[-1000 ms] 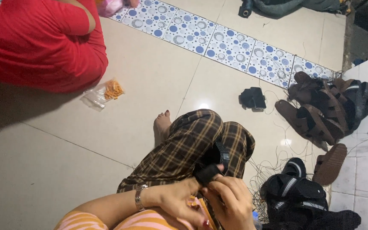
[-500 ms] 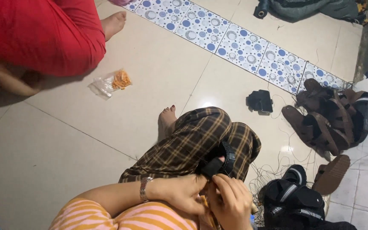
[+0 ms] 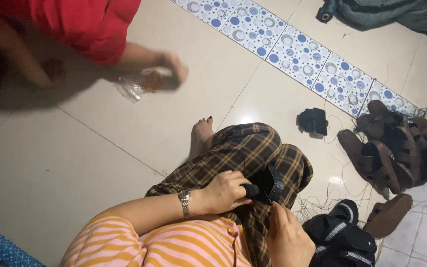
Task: Hand-stitching the sole of a black shoe using a needle and thread while sitting on the floor.
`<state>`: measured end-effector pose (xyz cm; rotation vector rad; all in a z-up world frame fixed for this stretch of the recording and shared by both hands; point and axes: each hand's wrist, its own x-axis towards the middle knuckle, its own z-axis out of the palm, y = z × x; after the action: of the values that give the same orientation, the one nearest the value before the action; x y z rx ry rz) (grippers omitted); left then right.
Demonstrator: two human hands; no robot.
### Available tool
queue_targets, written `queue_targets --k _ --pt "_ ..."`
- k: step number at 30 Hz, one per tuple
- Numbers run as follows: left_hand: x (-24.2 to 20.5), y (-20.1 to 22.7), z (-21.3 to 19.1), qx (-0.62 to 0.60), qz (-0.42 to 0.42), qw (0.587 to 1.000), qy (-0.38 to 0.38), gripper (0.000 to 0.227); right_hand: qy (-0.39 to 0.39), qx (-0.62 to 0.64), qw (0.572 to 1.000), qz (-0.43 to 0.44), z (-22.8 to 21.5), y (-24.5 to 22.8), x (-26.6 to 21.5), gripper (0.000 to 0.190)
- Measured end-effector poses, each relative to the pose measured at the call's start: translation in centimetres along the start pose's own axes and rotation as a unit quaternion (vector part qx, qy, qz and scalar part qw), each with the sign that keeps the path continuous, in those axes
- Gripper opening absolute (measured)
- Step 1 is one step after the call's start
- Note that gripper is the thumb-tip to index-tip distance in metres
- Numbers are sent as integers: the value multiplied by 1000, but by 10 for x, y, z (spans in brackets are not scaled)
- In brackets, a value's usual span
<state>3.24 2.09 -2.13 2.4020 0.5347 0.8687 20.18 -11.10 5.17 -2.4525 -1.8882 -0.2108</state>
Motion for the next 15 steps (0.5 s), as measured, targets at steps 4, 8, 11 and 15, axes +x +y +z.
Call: queue_targets --k 4,8,11,15 --pt "1 -2 7 19 13 1000 0 16 -39 -63 997 24 6 2 2 31" --pt "3 1 8 16 11 1000 15 18 -115 -49 992 34 3 1 4 25" --pt "5 3 5 -1 3 1000 18 19 -71 -31 997 27 -2 -3 4 19" --pt "5 10 -2 -12 13 999 52 25 31 -20 999 7 17 2 -8 12"
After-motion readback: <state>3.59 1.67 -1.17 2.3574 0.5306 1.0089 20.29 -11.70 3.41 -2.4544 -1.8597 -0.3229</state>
